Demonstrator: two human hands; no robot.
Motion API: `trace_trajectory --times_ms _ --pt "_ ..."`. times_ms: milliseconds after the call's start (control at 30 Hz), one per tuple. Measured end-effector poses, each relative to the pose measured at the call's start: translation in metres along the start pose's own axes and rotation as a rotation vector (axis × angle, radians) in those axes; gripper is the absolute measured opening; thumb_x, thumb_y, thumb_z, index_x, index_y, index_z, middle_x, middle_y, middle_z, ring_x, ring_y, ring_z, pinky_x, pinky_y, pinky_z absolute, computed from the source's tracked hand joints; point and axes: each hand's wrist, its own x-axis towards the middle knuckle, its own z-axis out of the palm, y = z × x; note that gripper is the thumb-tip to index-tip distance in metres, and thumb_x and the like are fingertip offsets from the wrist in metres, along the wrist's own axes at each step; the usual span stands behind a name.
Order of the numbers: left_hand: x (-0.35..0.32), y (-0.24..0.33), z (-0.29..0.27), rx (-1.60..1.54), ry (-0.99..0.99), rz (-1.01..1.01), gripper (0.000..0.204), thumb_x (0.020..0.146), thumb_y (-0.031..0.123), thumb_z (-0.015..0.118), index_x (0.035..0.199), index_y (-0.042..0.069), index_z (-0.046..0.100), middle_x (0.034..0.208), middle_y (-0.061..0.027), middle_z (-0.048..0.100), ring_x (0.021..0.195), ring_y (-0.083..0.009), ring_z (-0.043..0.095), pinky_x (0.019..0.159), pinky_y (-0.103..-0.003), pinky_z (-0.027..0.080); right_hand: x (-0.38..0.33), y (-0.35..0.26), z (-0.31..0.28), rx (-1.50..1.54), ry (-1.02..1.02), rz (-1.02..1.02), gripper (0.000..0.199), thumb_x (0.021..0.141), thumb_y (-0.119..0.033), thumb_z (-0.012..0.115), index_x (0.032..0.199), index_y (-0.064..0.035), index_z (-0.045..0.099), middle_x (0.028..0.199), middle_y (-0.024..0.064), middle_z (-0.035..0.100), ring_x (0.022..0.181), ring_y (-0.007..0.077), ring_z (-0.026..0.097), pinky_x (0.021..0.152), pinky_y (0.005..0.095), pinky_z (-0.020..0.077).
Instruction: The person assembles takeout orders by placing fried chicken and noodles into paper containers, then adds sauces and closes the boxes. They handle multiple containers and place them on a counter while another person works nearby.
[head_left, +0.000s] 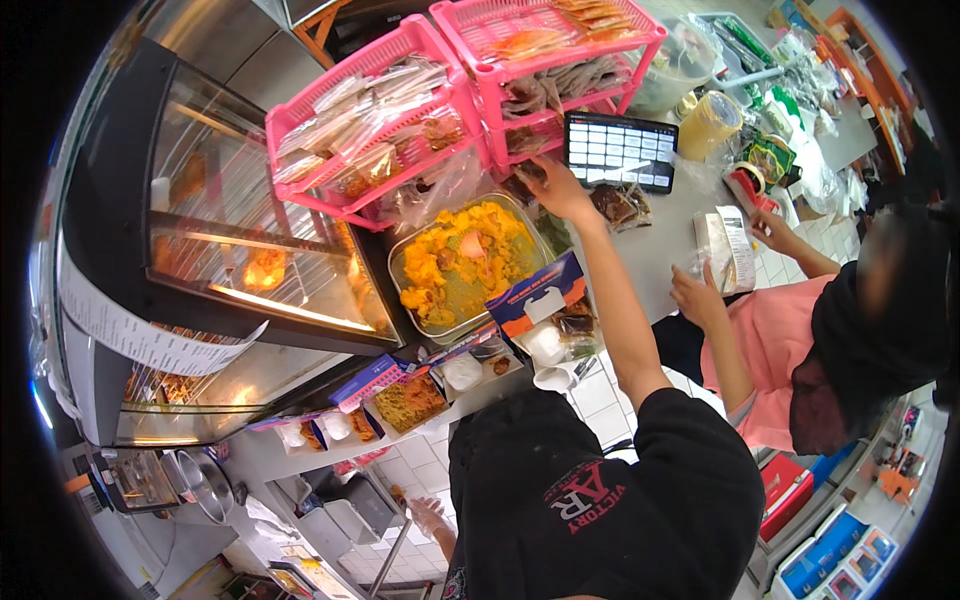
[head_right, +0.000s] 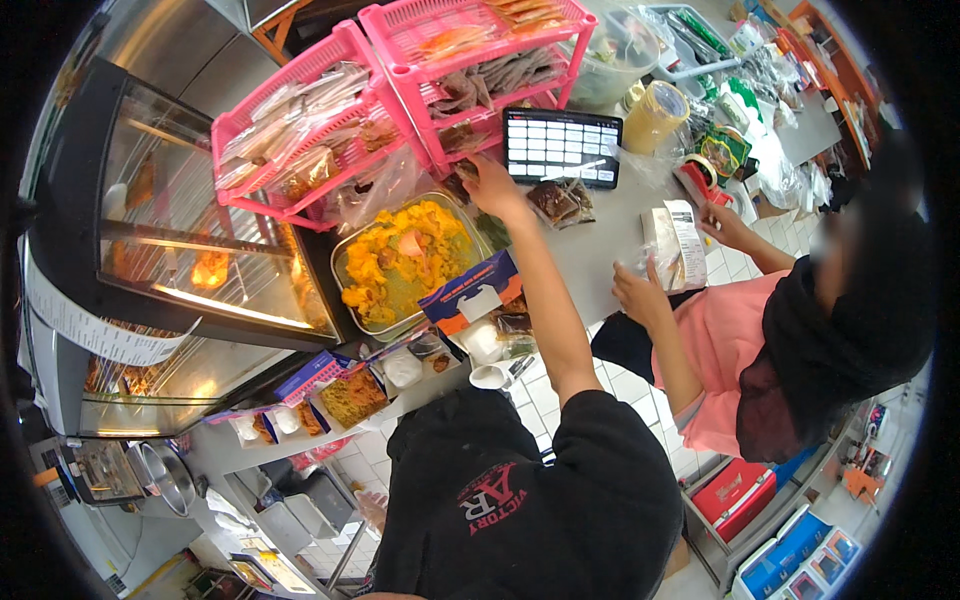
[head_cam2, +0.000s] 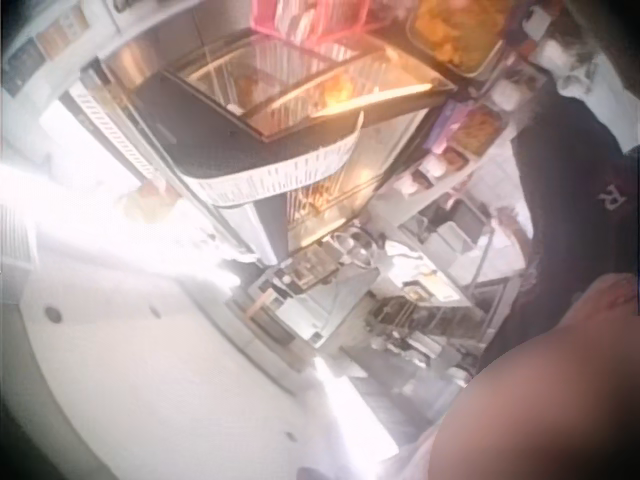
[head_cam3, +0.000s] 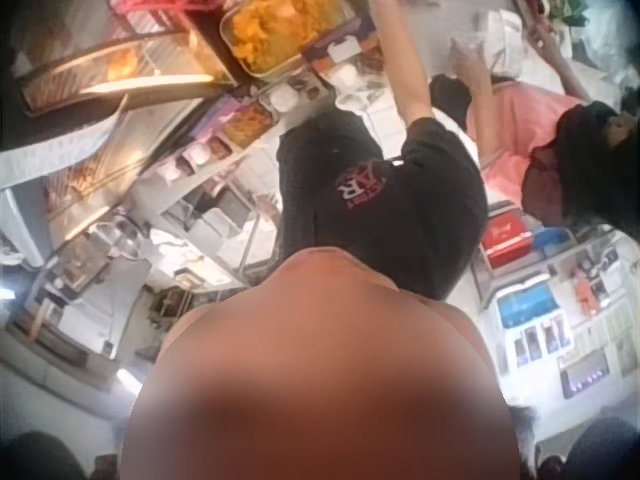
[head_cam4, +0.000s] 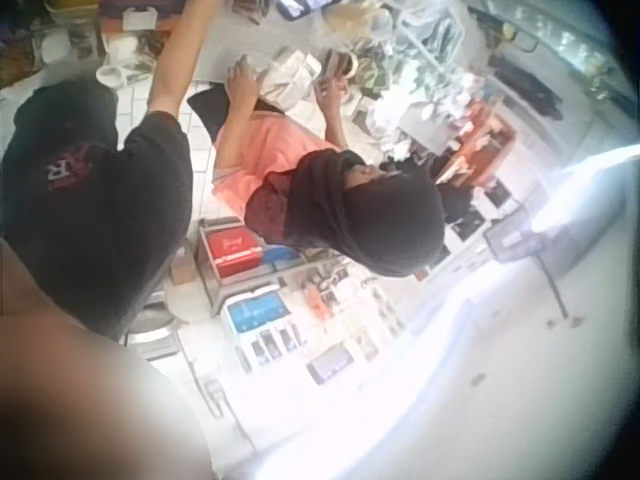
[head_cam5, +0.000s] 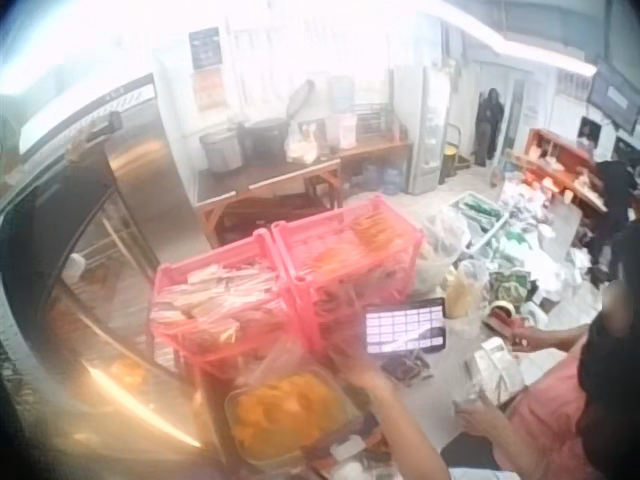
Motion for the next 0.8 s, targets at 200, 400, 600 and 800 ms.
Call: trace_trajectory --times_ms 200,400,600,800 --pt "-0.028 0.014 -0.012 0.340 -0.127 0.085 0.065 0.105 0.059 0.044 0.133 0.001 0.055 0.113 -0.0187 0.069 0.087 -0.0292 0.072 0.067 -0.040 0.057 0.036 -0.011 -0.041 -0.236 0.323 0.017 0.032 0.091 -0.013 0.063 0.122 -0.0095 0.069 0.120 0.0158 0.070 0.105 0.0390 0.068 0.089 0.0484 0.0552" --pt "0.001 0.024 -0.007 0.180 -0.118 0.116 0.065 0.103 0.060 0.049 0.133 0.003 0.055 0.109 -0.0178 0.070 0.082 -0.0282 0.072 0.064 -0.041 0.057 0.009 -0.040 -0.100 0.081 0.392 0.015 0.023 0.093 -0.022 0.074 0.105 -0.0027 0.075 0.092 0.0104 0.076 0.076 0.0188 0.070 0.066 0.0325 0.0521" --pt "0.028 0.048 0.009 0.336 -0.237 0.200 0.046 0.102 0.045 0.053 0.122 0.004 0.063 0.104 -0.0157 0.072 0.081 -0.0233 0.073 0.064 -0.035 0.057 0.006 -0.078 -0.073 0.340 0.398 -0.146 0.018 0.092 -0.011 0.068 0.107 -0.0032 0.074 0.093 0.0113 0.074 0.083 0.0240 0.072 0.075 0.0332 0.0551" --pt "0.030 0.079 -0.003 0.460 -0.316 0.426 0.046 0.103 0.043 0.052 0.123 0.002 0.063 0.108 -0.0159 0.072 0.087 -0.0252 0.074 0.071 -0.034 0.060 0.039 -0.081 -0.053 -0.047 0.521 -0.237 0.021 0.091 -0.013 0.066 0.111 -0.0097 0.073 0.105 0.0099 0.072 0.092 0.0309 0.069 0.078 0.0426 0.0571"
